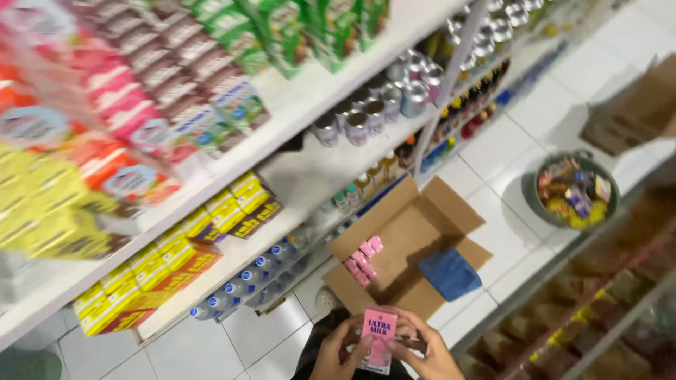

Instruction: Stocking and organizing small milk cartons on grocery store shelves, including wiping down products with a cloth.

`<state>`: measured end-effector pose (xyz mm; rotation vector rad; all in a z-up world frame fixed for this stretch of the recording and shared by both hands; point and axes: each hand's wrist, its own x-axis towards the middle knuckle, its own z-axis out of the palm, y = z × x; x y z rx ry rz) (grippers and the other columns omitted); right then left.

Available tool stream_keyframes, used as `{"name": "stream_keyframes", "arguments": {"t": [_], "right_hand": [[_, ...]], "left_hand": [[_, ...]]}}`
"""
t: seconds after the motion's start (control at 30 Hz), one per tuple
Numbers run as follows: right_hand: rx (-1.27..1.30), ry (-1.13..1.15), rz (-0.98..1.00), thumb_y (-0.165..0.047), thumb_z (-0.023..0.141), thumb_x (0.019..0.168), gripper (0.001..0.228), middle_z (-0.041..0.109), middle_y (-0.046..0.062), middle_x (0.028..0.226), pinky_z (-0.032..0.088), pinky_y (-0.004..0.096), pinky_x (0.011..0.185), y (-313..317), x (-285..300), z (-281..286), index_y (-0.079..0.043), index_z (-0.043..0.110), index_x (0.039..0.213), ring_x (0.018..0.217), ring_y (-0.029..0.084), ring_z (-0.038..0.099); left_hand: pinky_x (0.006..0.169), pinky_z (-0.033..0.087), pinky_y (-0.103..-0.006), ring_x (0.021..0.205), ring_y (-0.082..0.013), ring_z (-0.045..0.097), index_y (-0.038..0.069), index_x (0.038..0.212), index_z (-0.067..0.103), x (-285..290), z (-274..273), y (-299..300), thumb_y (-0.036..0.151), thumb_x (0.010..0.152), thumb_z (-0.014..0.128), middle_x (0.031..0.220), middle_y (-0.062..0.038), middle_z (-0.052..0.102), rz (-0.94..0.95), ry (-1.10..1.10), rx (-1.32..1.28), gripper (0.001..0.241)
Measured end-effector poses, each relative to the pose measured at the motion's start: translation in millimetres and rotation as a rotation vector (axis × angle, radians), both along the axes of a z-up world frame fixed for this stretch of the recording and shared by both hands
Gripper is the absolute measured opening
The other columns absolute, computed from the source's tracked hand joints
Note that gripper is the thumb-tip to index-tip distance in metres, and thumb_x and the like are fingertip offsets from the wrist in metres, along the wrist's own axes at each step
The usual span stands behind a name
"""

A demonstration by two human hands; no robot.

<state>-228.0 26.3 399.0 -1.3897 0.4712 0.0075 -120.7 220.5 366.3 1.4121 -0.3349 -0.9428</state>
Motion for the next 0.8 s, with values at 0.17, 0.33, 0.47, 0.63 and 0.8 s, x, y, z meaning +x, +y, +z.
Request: {"name": "stream_keyframes", "arguments": {"t": [0.17,0.33,0.47,0.63,0.8], "right_hand": [[0.128,-0.042,0.303,-0.003,0.075,0.089,0.065,0.076,0.012,0.121,0.056,0.038,0.101,16,30,-21,-0.008,0.048,0.148,0.118,0.018,0.07],[0.148,-0.113,0.437,-0.007,0.073,0.086,0.072,0.058,0.012,0.146,0.056,0.05,0.103,7,91,-115,-0.009,0.044,0.151,0.126,0.029,0.063],[0.444,-0.004,0.712,-0.023,0.064,0.092,0.072,0.042,0.0,0.162,0.044,0.047,0.116,-7,157,-177,-0.015,0.032,0.156,0.148,0.022,0.049],[0.332,-0.27,0.756,-0.023,0.068,0.097,0.072,0.044,0.021,0.161,0.042,0.057,0.118,53,233,-150,-0.003,0.034,0.157,0.147,0.038,0.047],[-0.217,-0.764,0.972,-0.001,0.082,0.094,0.075,0.049,0.022,0.158,0.043,0.054,0.118,126,354,-110,-0.004,0.038,0.154,0.145,0.035,0.052]], "left_hand": [[0.079,0.066,-0.0319,0.106,-0.0127,0.076,0.014,0.14,0.058,3,24,42,0.017,0.09,0.074,0.113,-0.007,0.078,0.219,-0.043,0.165,0.052],[0.086,0.067,-0.0359,0.101,-0.0187,0.076,0.011,0.136,0.06,27,18,79,0.016,0.088,0.083,0.122,-0.007,0.072,0.363,-0.391,0.024,0.054],[0.084,0.068,-0.0348,0.1,-0.0168,0.08,0.015,0.135,0.065,56,23,115,0.023,0.086,0.08,0.122,-0.002,0.075,0.465,-0.419,0.12,0.051],[0.099,0.057,-0.0392,0.116,-0.0275,0.072,0.007,0.146,0.056,108,-33,194,0.018,0.1,0.064,0.128,-0.01,0.069,0.404,-0.624,-0.06,0.048],[0.103,0.056,-0.0414,0.126,-0.0308,0.07,0.003,0.144,0.059,180,24,282,0.012,0.099,0.059,0.139,-0.015,0.068,0.528,-1.202,0.243,0.046]]}}
